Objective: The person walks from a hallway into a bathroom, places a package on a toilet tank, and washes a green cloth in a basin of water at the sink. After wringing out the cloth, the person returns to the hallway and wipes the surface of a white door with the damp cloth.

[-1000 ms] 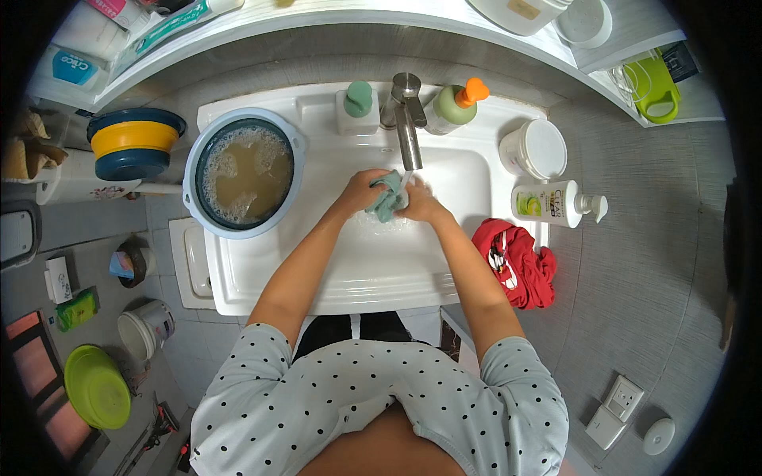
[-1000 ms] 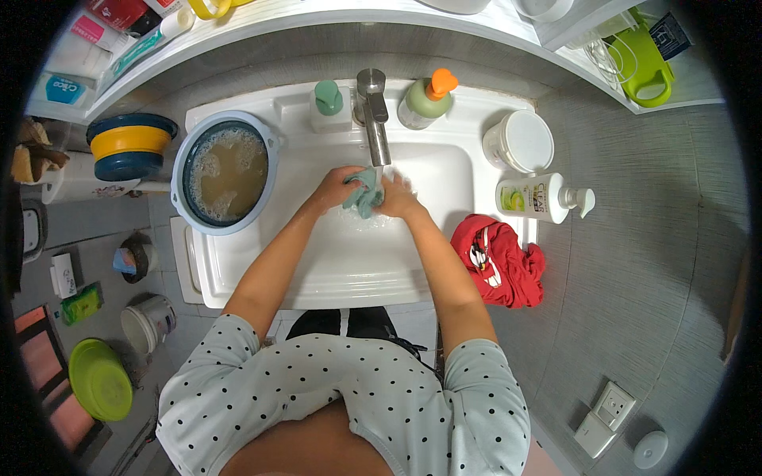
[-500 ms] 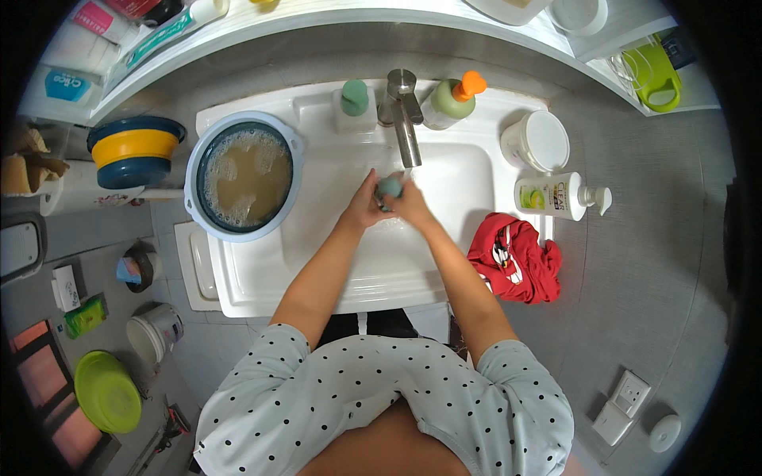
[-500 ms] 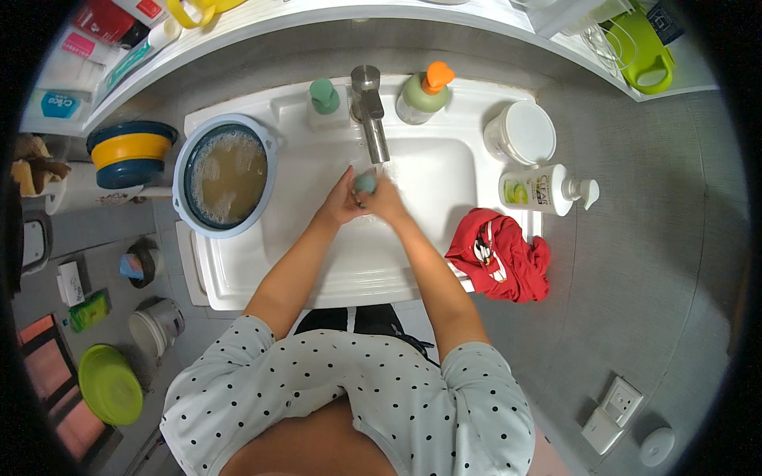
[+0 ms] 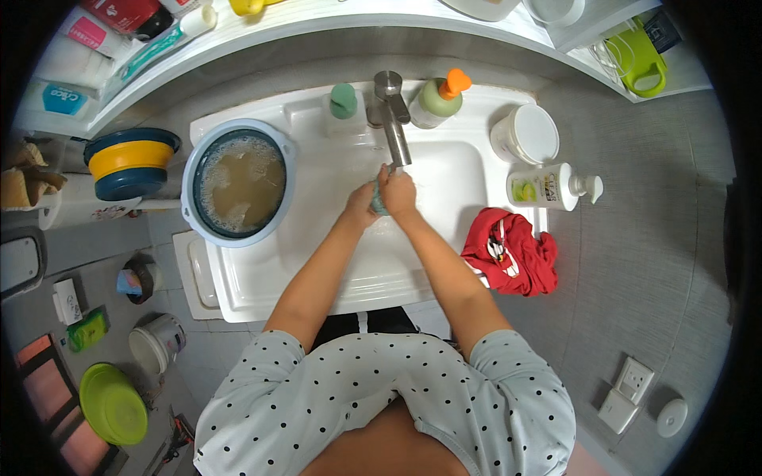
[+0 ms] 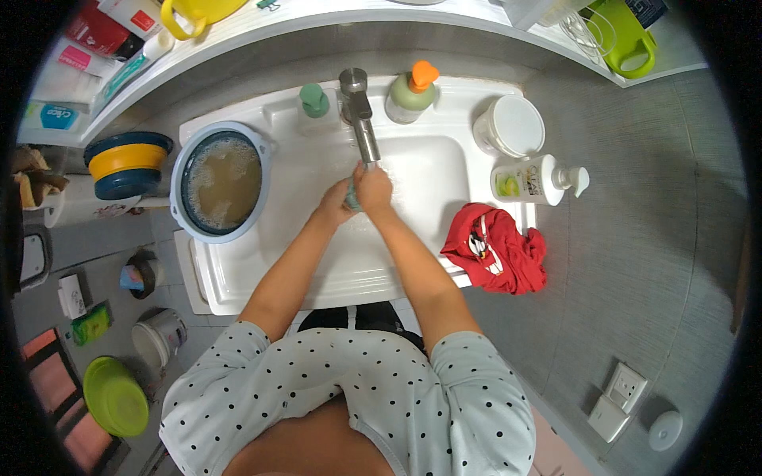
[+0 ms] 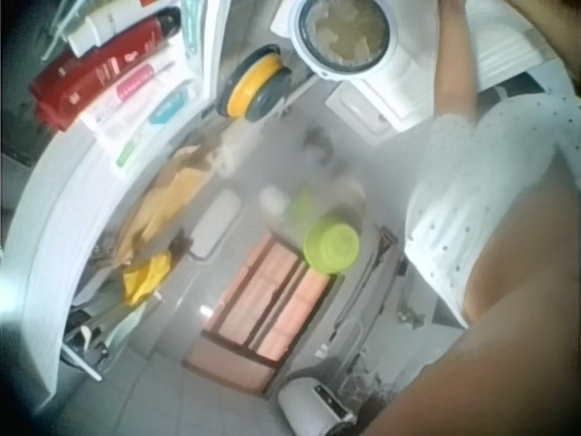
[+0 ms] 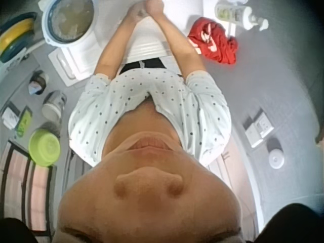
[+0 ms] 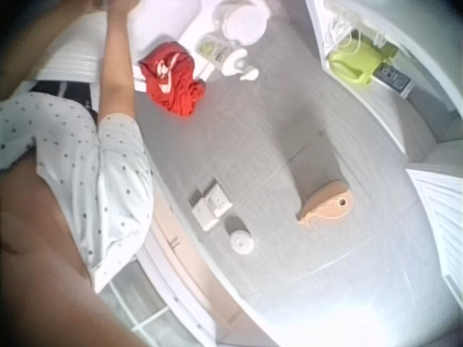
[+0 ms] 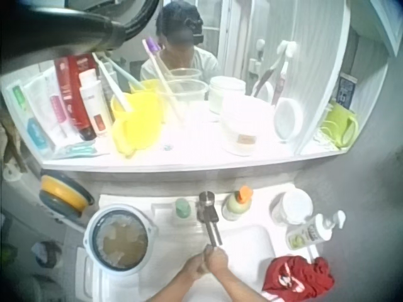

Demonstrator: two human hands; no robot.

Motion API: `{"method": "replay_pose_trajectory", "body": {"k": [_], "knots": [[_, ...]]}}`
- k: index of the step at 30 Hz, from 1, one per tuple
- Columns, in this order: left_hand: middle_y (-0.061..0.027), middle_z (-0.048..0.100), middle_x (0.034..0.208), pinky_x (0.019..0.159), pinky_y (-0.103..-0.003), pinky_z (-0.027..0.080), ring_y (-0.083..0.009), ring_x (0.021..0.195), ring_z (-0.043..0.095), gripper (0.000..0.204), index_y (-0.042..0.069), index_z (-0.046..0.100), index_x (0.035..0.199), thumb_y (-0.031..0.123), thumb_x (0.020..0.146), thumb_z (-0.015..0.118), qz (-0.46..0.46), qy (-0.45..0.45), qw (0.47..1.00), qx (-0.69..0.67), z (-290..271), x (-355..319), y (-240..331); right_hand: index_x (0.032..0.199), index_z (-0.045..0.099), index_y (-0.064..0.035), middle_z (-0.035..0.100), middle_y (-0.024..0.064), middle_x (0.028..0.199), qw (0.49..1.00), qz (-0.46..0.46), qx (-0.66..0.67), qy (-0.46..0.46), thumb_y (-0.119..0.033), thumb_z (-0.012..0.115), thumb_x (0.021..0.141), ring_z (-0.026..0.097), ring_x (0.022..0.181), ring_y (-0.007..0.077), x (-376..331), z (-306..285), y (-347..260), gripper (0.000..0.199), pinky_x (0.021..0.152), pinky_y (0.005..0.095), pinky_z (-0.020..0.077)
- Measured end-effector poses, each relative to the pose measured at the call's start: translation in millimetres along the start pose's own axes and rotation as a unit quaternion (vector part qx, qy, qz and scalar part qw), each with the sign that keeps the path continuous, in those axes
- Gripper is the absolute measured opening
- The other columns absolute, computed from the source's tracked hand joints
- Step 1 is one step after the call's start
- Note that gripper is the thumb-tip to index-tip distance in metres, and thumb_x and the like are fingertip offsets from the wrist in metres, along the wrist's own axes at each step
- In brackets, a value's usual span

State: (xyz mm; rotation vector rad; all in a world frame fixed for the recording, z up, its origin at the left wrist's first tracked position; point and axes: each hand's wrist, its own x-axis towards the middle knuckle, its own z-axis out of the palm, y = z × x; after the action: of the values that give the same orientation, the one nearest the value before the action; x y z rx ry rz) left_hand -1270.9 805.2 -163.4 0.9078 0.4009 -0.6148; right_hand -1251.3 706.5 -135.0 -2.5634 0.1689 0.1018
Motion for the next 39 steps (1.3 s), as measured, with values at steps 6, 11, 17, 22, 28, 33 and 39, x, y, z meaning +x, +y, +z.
{"method": "replay_pose_trajectory", "body": {"k": [6,11,17,22,28,33,39], "knots": [[-0.0135,0.05,0.112,0.089,-0.042,0.039,-0.0283,0.105,0.047,0.027,0.003,0.051,0.103,0.013,0.078,0.056,0.371,0.232,0.733,0.521,44,-69,57,0.102,0.048,0.0014,0.059,0.0253,0.084,0.97,-0.028,0.239,-0.041,-0.015,0.062,0.073,0.057,0.082,0.0414,5,-18,19,0.036,0.073,0.0416,0.0464],[-0.0115,0.046,0.122,0.101,-0.048,0.022,-0.031,0.121,0.035,0.039,0.002,0.051,0.11,-0.003,0.072,0.048,0.537,0.134,0.573,0.604,103,-100,138,0.076,0.06,0.0044,0.055,0.022,0.102,0.974,-0.082,0.151,-0.145,-0.004,0.064,0.063,0.055,0.088,0.038,10,-44,5,0.016,0.076,0.0408,0.0449],[-0.0081,0.047,0.122,0.103,-0.049,0.019,-0.0281,0.121,0.037,0.045,0.002,0.052,0.111,-0.01,0.068,0.043,0.518,0.081,0.503,0.687,94,-92,137,0.087,0.062,-0.0021,0.057,0.0193,0.097,0.983,-0.153,0.093,-0.046,-0.003,0.065,0.064,0.055,0.089,0.0343,10,-53,17,0.023,0.079,0.039,0.044],[-0.0138,0.044,0.123,0.103,-0.051,0.017,-0.0286,0.123,0.032,0.049,0.002,0.048,0.116,0.0,0.067,0.057,0.521,0.025,0.643,0.561,38,-91,98,0.098,0.058,-0.0037,0.056,0.0202,0.098,0.972,-0.062,0.201,-0.104,0.001,0.061,0.066,0.056,0.089,0.0332,-7,-89,-6,0.032,0.078,0.0349,0.0444],[-0.0179,0.047,0.116,0.099,-0.043,0.027,-0.0348,0.111,0.043,0.076,0.007,0.029,0.129,0.006,0.063,0.065,0.397,0.08,0.722,0.561,35,-102,46,0.098,0.057,-0.0041,0.058,0.0066,0.093,0.898,-0.031,0.363,-0.245,0.002,0.06,0.067,0.056,0.083,0.0167,-43,-118,-36,0.031,0.075,0.0262,0.0446],[-0.0099,0.049,0.1,0.072,-0.029,0.045,-0.016,0.094,0.048,0.07,0.007,0.034,0.125,-0.008,0.06,0.054,0.174,-0.007,0.964,0.201,35,-100,66,0.1,0.054,-0.0003,0.057,0.0056,0.092,0.815,0.112,0.525,-0.22,0.0,0.057,0.076,0.055,0.082,0.0122,-52,-137,-33,0.025,0.073,0.0223,0.0439],[-0.0106,0.048,0.103,0.084,-0.03,0.042,-0.0205,0.096,0.05,0.046,0.003,0.042,0.114,0.002,0.07,0.052,0.122,0.008,0.99,-0.068,46,-98,56,0.107,0.049,-0.0018,0.055,0.0057,0.094,0.839,0.075,0.454,-0.291,-0.004,0.055,0.078,0.053,0.078,0.014,-83,-95,-25,0.03,0.069,0.0266,0.0446]]}}
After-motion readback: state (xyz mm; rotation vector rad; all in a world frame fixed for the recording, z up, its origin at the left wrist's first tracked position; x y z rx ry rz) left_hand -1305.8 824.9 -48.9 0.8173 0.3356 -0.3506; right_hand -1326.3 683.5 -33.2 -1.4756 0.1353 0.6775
